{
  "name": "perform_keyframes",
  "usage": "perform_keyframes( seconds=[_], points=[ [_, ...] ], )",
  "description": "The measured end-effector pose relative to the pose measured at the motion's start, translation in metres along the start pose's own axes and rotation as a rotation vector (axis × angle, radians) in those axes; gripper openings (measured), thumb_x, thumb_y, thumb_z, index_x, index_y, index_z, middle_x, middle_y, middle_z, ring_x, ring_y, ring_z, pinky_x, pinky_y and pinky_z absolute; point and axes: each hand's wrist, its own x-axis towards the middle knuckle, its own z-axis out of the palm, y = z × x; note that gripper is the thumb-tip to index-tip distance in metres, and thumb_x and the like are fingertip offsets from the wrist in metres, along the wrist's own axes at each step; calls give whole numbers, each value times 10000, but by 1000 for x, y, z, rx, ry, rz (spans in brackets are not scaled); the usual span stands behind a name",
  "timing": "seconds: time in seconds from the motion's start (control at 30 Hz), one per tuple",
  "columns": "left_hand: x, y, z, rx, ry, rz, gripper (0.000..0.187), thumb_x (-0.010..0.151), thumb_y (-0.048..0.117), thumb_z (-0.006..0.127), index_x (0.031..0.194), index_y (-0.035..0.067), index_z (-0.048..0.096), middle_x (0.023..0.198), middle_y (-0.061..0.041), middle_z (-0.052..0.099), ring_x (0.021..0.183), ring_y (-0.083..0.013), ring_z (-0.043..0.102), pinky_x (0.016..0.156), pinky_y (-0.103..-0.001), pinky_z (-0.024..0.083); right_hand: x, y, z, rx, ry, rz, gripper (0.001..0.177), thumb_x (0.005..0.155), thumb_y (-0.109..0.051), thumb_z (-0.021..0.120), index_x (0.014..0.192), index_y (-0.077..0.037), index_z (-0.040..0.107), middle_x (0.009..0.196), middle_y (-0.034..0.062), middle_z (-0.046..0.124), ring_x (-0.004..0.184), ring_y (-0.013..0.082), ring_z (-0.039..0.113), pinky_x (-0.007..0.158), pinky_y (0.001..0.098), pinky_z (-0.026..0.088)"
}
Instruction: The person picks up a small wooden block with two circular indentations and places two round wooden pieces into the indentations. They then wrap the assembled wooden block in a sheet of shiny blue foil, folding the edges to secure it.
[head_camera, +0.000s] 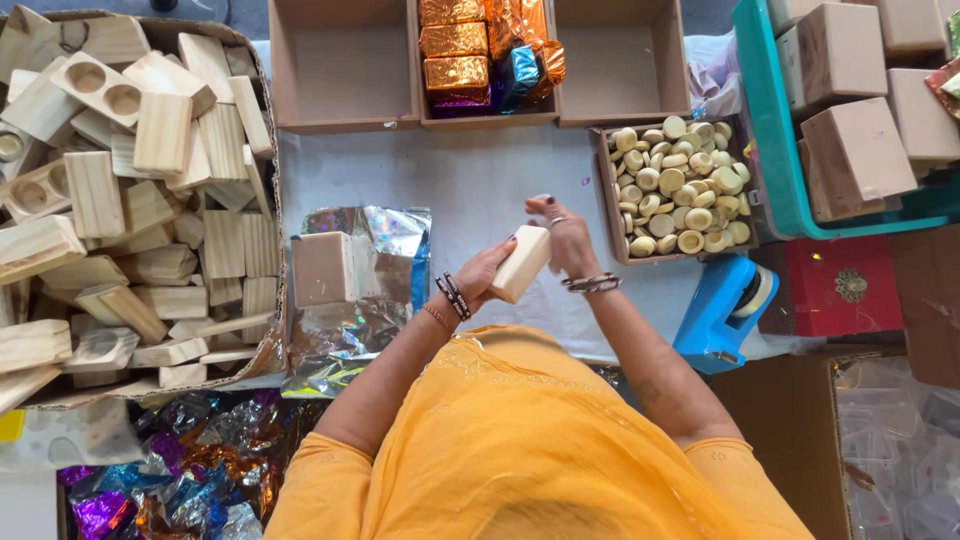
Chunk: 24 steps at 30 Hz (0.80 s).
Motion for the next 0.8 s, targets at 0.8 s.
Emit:
perform_keyframes(
  seconds=[0.8],
  points=[
    [20, -39, -77, 1446, 443, 524, 1057, 681, 237, 873, 1590, 298, 339, 1325, -14, 652, 1255, -277, 583, 1059, -474, 464, -45, 48, 12, -1083, -176, -185, 714, 833, -267, 804, 1464, -90, 523, 1466, 104, 564, 1226, 322, 593, 989, 444, 518]
  ],
)
